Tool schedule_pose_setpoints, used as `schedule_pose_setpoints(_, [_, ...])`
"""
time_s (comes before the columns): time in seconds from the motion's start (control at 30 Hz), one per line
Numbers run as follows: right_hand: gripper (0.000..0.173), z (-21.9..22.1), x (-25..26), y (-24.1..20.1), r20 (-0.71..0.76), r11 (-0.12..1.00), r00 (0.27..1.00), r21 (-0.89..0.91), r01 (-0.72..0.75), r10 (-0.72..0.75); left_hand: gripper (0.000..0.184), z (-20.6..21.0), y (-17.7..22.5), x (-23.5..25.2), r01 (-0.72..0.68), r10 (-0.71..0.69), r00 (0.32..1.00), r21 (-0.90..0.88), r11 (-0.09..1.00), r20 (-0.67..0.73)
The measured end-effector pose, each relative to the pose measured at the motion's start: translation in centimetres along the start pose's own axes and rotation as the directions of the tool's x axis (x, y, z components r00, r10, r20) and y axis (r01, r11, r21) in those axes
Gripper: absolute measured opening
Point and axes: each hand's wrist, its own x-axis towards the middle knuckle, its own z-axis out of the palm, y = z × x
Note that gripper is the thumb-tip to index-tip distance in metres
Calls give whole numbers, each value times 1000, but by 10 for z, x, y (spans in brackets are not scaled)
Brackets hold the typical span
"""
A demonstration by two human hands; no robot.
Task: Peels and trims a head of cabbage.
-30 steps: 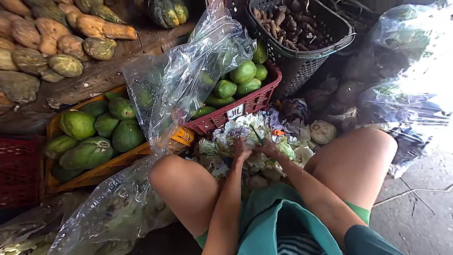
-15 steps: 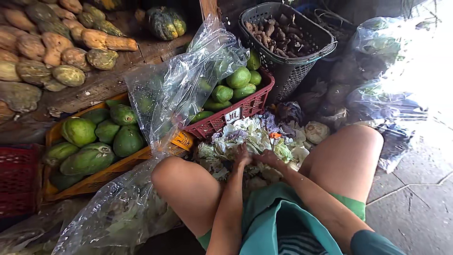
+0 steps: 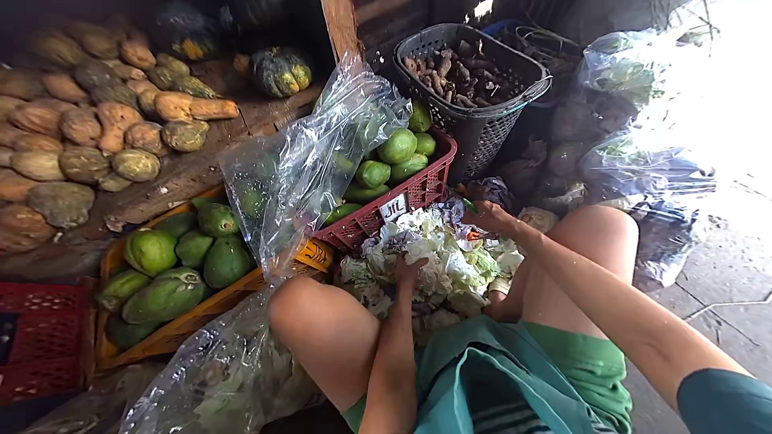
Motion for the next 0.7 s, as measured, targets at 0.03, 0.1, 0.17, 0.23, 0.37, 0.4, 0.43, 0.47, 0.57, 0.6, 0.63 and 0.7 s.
schedule_pose_setpoints(0.03, [36,3,0,5,15,995,1000,95,-25,23,87,0,0,-1,32,-33,999,-116,993,-9])
schedule_pose_setpoints(0.1, [34,12,-1,19,72,959,996,274,-75,57,92,1,7,-2,99,-99,995,-289,952,14])
schedule_pose_setpoints(0.17, [38,22,-1,24,119,900,991,423,-105,60,87,-2,28,-5,114,-102,993,-390,914,52])
schedule_pose_setpoints(0.23, [61,23,-7,12,225,854,974,497,-152,43,77,-12,66,-26,58,-17,995,-436,898,96])
schedule_pose_setpoints(0.37, [49,12,-20,-20,320,831,941,549,-88,-111,70,-40,135,-65,-162,208,973,-342,926,102])
schedule_pose_setpoints(0.4, [41,7,-24,-27,324,832,934,552,-56,-152,74,-49,146,-71,-204,243,963,-278,939,115])
schedule_pose_setpoints(0.43, [34,1,-26,-33,325,842,929,539,-28,-176,76,-57,155,-75,-242,271,954,-202,949,129])
schedule_pose_setpoints(0.47, [29,-2,-27,-37,320,852,928,523,-6,-190,77,-65,162,-80,-270,289,946,-133,953,150])
schedule_pose_setpoints(0.57, [24,3,-23,-43,271,901,943,430,61,-193,79,-77,164,-88,-288,293,936,-53,956,196])
schedule_pose_setpoints(0.6, [25,6,-22,-45,237,925,952,368,98,-195,78,-77,160,-89,-278,286,939,-67,958,191])
schedule_pose_setpoints(0.63, [29,7,-21,-47,225,944,954,307,121,-195,77,-75,155,-89,-256,270,947,-99,962,175])
schedule_pose_setpoints(0.7, [33,4,-20,-47,227,961,955,242,135,-192,75,-68,144,-87,-191,223,964,-206,960,145])
